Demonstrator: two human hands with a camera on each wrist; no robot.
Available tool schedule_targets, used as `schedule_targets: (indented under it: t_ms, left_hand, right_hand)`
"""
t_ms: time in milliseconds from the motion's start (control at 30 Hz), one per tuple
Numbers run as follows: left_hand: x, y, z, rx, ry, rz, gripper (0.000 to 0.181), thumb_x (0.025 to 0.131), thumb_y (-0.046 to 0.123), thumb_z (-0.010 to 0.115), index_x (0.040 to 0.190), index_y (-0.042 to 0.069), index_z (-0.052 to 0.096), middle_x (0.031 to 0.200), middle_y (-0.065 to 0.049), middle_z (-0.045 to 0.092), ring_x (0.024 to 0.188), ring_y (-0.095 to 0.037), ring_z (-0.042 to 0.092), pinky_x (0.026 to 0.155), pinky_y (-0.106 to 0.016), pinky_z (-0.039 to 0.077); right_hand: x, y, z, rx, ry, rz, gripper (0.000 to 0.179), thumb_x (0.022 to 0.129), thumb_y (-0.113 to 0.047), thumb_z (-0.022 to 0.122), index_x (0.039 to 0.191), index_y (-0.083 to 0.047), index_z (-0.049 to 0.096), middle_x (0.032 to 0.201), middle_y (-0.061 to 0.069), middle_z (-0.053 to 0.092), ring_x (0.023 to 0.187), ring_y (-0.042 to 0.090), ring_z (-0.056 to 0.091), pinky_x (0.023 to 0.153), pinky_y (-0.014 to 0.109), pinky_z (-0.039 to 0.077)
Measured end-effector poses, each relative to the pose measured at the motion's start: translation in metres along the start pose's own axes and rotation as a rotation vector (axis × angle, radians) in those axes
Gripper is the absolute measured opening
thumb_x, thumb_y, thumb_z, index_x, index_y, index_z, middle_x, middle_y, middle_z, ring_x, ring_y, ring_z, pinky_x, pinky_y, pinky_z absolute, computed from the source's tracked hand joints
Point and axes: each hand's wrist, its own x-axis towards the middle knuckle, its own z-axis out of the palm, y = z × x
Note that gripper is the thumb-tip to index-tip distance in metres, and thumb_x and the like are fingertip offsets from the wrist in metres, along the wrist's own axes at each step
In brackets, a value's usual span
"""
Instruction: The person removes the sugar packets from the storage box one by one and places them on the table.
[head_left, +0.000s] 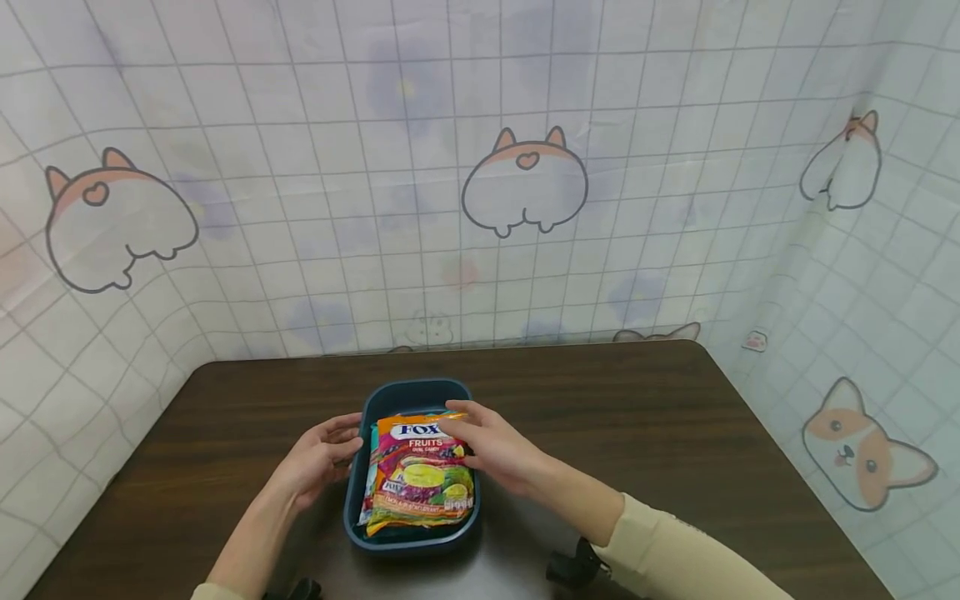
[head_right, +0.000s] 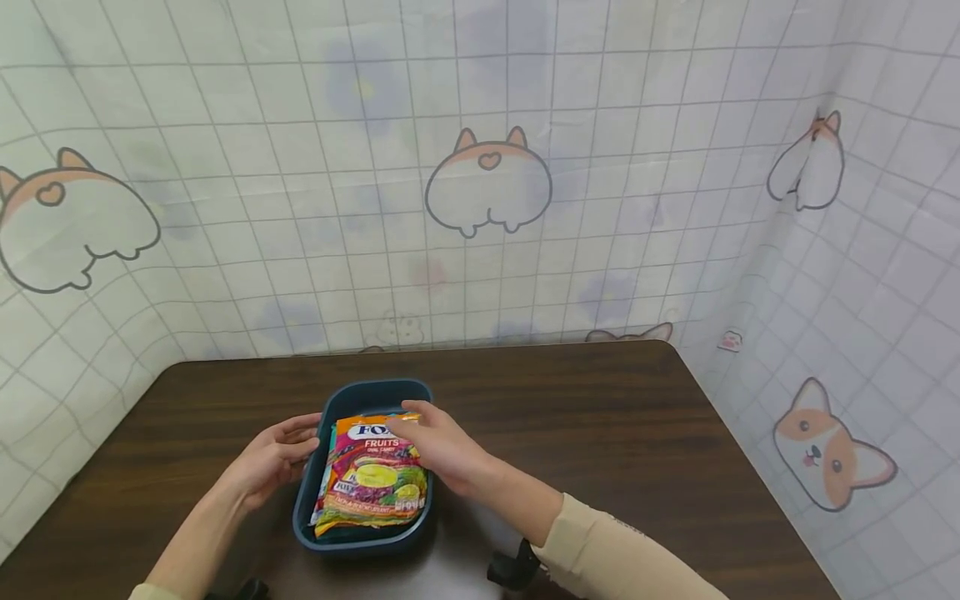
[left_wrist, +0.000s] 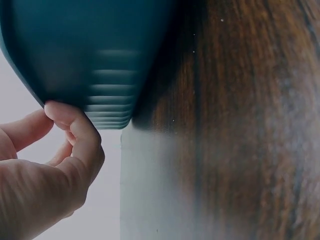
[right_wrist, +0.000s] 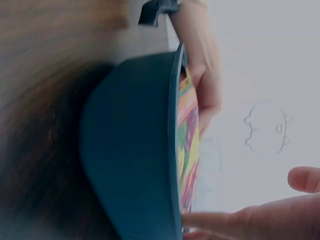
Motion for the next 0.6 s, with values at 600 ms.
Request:
schedule_targets:
  t_ms: [600]
  left_hand:
    - [0.003, -0.001, 0.0, -0.002, 0.021, -0.017, 0.053, 0.106, 0.012, 0.057, 0.153, 0.0, 0.037, 0.139, -0.021, 0.052, 0.11, -0.025, 0.061, 0.097, -0.045, 0.052]
  right_hand:
    - [-0.001, 0.003, 0.023, -0.076, 0.111, -0.009, 0.064, 0.104, -0.035, 0.061, 0.154, -0.005, 0.036, 0.139, 0.019, 0.05, 0.113, 0.03, 0.06, 0.097, 0.046, 0.052]
